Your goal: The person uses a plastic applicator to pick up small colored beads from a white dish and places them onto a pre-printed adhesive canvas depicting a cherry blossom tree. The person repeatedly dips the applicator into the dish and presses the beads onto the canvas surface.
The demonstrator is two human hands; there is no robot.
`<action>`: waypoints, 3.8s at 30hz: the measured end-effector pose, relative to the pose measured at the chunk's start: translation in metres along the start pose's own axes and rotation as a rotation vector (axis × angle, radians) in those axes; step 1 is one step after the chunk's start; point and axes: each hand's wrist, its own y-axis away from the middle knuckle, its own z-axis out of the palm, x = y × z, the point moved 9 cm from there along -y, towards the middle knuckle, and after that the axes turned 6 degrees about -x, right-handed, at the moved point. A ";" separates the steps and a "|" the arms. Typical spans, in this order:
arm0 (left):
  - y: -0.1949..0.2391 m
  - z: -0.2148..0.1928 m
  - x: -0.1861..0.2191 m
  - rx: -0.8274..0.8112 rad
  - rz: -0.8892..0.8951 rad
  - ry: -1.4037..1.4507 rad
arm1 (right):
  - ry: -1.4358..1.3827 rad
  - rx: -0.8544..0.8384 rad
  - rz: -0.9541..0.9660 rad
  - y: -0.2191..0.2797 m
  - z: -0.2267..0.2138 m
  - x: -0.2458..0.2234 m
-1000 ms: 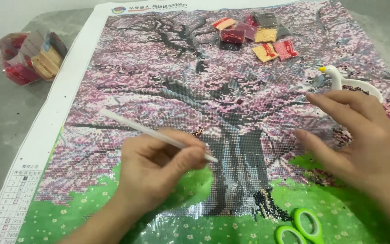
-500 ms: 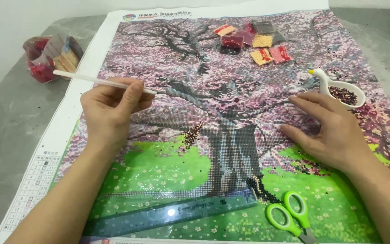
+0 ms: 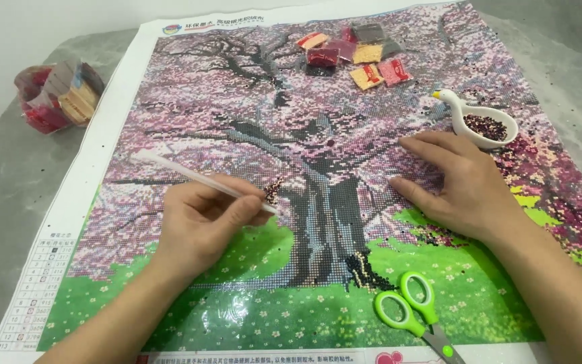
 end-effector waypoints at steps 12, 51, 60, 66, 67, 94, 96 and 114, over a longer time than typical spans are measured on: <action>0.011 0.066 0.010 -0.382 0.041 -0.360 | 0.017 0.070 -0.123 0.000 0.000 -0.014; 0.004 0.066 -0.009 -0.444 -0.098 -0.289 | 0.007 0.084 -0.135 0.000 -0.003 -0.026; 0.002 0.071 -0.011 -0.511 -0.114 -0.439 | 0.051 0.085 -0.112 0.001 -0.003 -0.028; 0.000 0.074 -0.016 -0.554 -0.195 -0.442 | 0.052 0.066 -0.073 0.001 -0.001 -0.025; 0.000 0.075 -0.014 -0.552 -0.185 -0.435 | 0.056 0.061 -0.068 0.001 -0.002 -0.025; 0.001 0.076 -0.015 -0.544 -0.175 -0.445 | 0.068 0.077 -0.102 0.002 -0.002 -0.028; 0.001 0.076 -0.015 -0.539 -0.168 -0.447 | 0.071 0.073 -0.091 0.001 -0.002 -0.027; 0.002 0.073 -0.006 -0.483 -0.092 -0.422 | 0.051 0.075 -0.072 0.001 -0.002 -0.025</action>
